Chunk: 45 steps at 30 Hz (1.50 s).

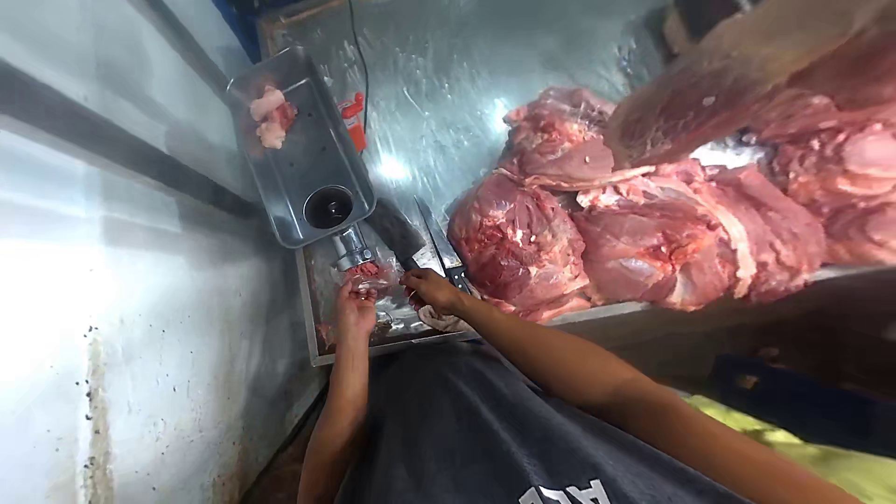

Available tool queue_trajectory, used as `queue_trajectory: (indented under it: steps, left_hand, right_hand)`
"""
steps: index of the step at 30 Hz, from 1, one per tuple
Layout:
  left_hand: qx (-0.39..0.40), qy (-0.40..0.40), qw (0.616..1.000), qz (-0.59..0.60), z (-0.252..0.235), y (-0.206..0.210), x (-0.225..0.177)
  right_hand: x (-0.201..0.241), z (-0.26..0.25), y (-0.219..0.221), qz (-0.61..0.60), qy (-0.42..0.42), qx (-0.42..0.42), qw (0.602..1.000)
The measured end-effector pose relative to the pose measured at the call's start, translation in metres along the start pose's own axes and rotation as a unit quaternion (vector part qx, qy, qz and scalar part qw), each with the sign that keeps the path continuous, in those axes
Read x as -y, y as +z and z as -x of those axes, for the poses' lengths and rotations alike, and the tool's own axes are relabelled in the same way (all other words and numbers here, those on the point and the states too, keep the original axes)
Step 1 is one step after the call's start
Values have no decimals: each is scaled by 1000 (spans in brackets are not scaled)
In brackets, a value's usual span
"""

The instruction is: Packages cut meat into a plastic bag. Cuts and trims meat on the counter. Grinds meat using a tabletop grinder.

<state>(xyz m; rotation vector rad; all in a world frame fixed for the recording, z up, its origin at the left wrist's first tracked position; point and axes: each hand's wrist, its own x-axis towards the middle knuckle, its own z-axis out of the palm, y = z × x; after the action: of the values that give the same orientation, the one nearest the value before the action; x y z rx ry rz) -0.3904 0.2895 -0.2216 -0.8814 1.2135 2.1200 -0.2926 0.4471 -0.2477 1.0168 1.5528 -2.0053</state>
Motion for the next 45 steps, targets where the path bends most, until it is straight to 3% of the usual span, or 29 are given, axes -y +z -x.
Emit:
queue_trajectory:
  steps: [3,5,8,11,17,21,24,27,31,38,45]
  left_hand:
    - [16,4,990,138,1,18,13]
    - [32,0,985,168,-3,24,25]
    - [40,31,998,25,-12,24,44]
    - [43,91,983,-153,-21,16,65]
    - [-3,54,996,73,-7,36,40]
    - [-33,29,999,-12,-19,26,27]
    - [-13,-36,995,-89,-30,20,5]
    - [4,-100,984,-150,-38,7,-11]
    - [-21,-43,985,-169,-30,7,-4]
    - [-40,46,994,-93,-6,20,9]
    - [-8,16,996,-84,-7,34,29]
  right_hand:
    - [-7,-8,-11,29,18,3,999]
    - [-10,-13,-16,62,25,10,998]
    - [-2,-19,-18,96,29,20,995]
    - [3,-24,-13,110,35,32,993]
    - [40,-25,-22,152,-16,57,987]
    - [32,-27,-48,68,-2,27,997]
    - [10,-27,-64,-5,41,-7,999]
    - [1,-26,-58,1,67,7,998]
    - [10,-25,-50,57,27,37,997]
    - [0,-23,-59,5,18,20,1000]
    - [-6,-19,-53,-12,38,16,999]
